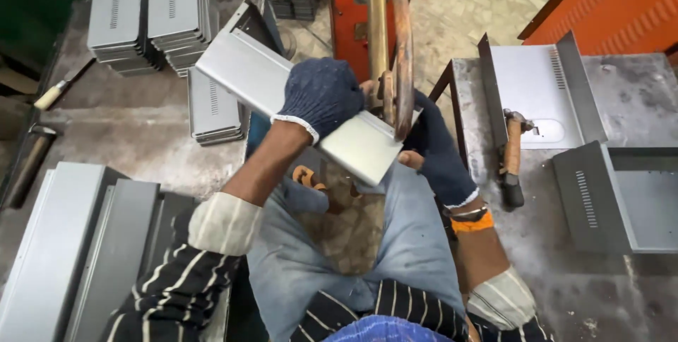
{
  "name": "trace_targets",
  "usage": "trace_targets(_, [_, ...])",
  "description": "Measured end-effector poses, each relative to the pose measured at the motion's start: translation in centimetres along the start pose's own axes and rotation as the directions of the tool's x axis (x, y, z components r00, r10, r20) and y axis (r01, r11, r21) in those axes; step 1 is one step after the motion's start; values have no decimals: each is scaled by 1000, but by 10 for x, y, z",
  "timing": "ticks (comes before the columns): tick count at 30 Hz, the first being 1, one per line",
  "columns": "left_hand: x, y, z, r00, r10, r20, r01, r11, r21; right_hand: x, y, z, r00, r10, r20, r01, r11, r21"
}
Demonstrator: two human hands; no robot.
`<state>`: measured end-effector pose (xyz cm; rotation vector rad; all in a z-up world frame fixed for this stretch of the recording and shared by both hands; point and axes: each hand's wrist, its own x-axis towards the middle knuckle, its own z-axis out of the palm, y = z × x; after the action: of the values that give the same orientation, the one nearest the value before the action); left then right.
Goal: Spot welding metal plates and components to assemble electrical or equipment enclosures.
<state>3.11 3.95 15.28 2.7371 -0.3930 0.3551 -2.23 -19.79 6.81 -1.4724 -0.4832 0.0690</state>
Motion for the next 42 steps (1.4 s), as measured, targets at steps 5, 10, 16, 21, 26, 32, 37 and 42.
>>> trace_targets(5, [-7,-10,14,1000,0,-24,-1,999,-37,10,13,-7,999,42,-13,-43,993,-108])
trace_targets(10, [-15,-5,10,992,-61,-109,67,996,52,11,1,-2,996,91,-6,-92,991,-95])
trace_targets(16, [-13,-9,15,985,43,-167,-34,998,59,6,4,2,999,29,-34,-31,997,-65])
trace_targets(21, [-3,-11,16,995,21,-99,-17,999,45,8,5,3,996,48,-75,-57,990,-127])
trace_targets(26, [-1,-11,15,999,-14,-51,15,999,35,8,2,4,995,62,-78,-74,984,-160])
trace_targets(32, [-4,-8,8,996,-56,65,58,998,-25,8,3,4,999,28,-39,-31,995,-90])
trace_targets(37, [-5,-9,12,999,-33,8,33,998,45,5,6,1,998,49,-31,-50,997,-54])
trace_targets(42, [-6,-13,18,1000,6,-31,-4,999,52,5,20,1,996,75,-43,-73,997,37])
